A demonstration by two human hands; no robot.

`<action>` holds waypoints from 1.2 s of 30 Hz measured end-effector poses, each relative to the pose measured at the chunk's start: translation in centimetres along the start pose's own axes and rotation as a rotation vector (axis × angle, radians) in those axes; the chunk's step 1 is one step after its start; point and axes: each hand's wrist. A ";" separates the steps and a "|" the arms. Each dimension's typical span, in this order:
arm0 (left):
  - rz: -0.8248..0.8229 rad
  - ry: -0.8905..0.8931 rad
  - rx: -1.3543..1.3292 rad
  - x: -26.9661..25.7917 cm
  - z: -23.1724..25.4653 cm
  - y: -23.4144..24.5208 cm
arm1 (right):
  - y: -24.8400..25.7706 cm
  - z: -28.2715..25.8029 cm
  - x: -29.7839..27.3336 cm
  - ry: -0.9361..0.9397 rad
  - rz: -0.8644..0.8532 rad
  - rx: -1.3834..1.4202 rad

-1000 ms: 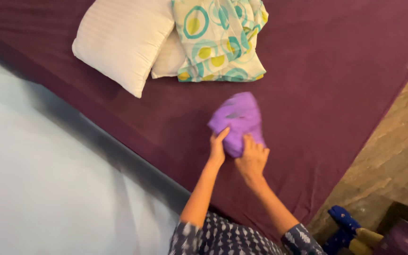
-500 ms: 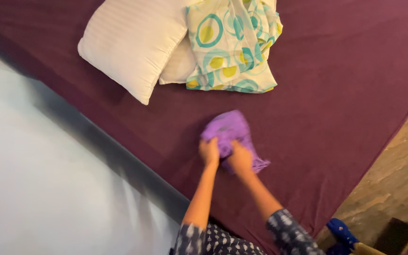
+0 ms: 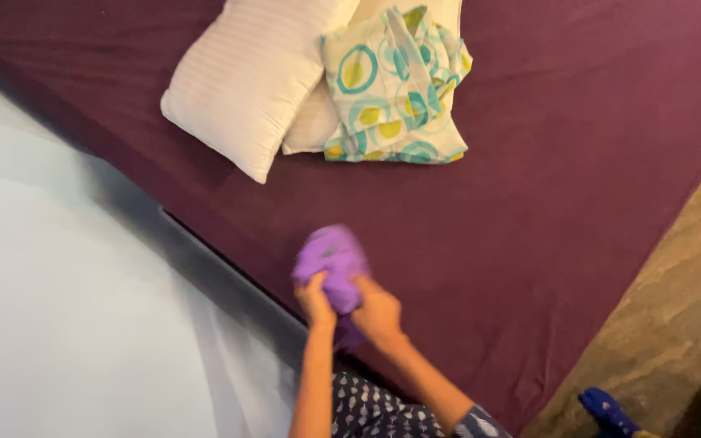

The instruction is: The person wipes a purple bedsheet with a purple cloth, moving systematically across the surface. They briefly move a patterned pillowcase and two white pillows to reach different areas, then return them to the bed.

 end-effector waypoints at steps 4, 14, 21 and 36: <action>-0.314 0.397 -0.525 4.5 -4.3 -9.7 | 6.4 5.7 3.7 -0.060 0.247 -0.218; 0.167 0.299 -0.082 10.2 -2.2 3.4 | -9.4 5.4 8.9 0.255 -0.148 -0.165; 0.275 0.657 0.089 10.0 10.0 19.9 | -19.0 -12.0 7.0 0.188 -0.851 -0.158; -0.416 1.000 0.542 20.1 8.6 14.1 | -8.4 -2.8 15.4 0.457 -0.267 -0.781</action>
Point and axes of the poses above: each hand's wrist, its own x-axis towards the middle knuckle, its own y-axis out of the back of the hand, z = x × y, and after that the axes turned 15 degrees about -z, right-handed
